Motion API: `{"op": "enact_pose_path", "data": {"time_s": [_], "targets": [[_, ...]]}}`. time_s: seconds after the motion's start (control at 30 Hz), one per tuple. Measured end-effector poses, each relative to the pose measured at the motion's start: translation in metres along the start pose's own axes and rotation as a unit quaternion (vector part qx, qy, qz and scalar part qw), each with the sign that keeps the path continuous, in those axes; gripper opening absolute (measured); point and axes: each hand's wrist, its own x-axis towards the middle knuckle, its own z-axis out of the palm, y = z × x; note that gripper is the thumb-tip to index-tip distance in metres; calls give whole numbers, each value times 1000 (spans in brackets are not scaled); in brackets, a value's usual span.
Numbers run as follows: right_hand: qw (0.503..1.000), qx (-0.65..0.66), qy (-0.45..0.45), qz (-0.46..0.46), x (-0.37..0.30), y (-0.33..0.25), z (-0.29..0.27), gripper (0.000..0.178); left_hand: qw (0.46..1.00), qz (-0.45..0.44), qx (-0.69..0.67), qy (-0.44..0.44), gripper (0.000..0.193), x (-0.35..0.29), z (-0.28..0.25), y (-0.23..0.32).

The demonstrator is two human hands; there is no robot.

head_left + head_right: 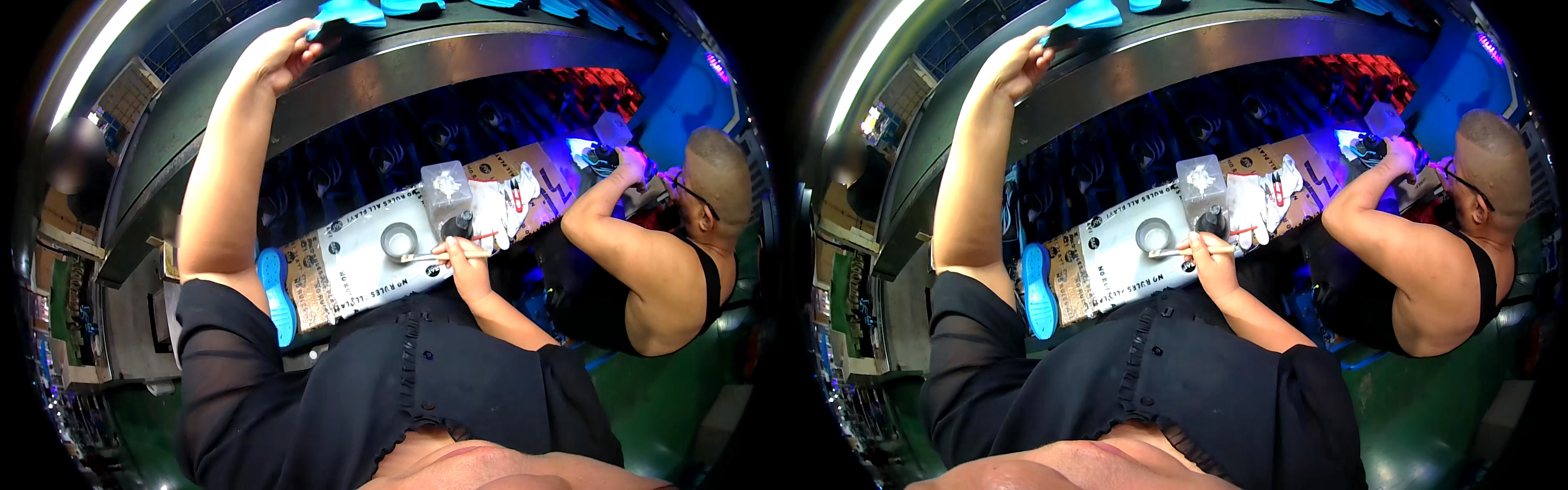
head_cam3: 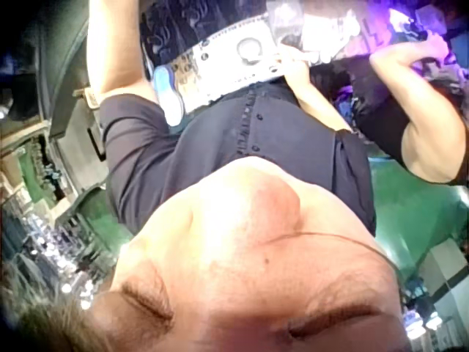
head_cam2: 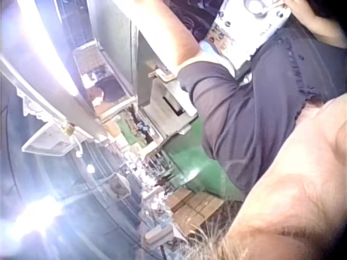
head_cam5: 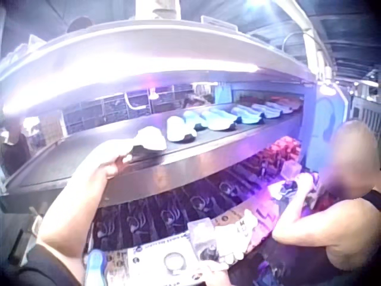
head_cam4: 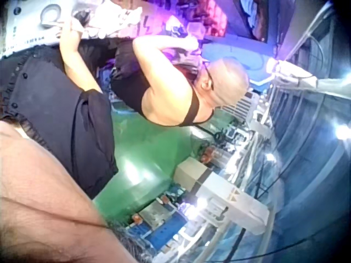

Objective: The person uses a brush to apply a liquid from a container to the underside of blue shoe soles, handling them one at a time and placing them on a conveyor belt.

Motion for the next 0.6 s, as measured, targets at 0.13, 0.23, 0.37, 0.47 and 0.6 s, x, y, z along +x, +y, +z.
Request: {"op": "enact_pose_path", "data": {"time_s": [0.13, 0.23, 0.37, 0.47, 0.6], "targets": [[1000, 11, 20, 19, 2, 8, -8, 32, 982, 15, 184, 38, 21, 71, 22, 11], [1000, -4, 11, 20, 3, 5, -11, 34, 977, -31, 180, 114, 24, 119, 12, 4], [999, -19, 29, 25, 2, 6, -12, 34, 962, -23, 246, 112, 33, 135, 4, -23], [998, 9, 38, 48, 1, 11, -11, 34, 976, -29, 208, 55, 44, 145, -1, -18], [999, 3, 0, 45, 2, 5, 0, 34, 985, 110, 106, 79, 27, 103, -28, -11]]}}
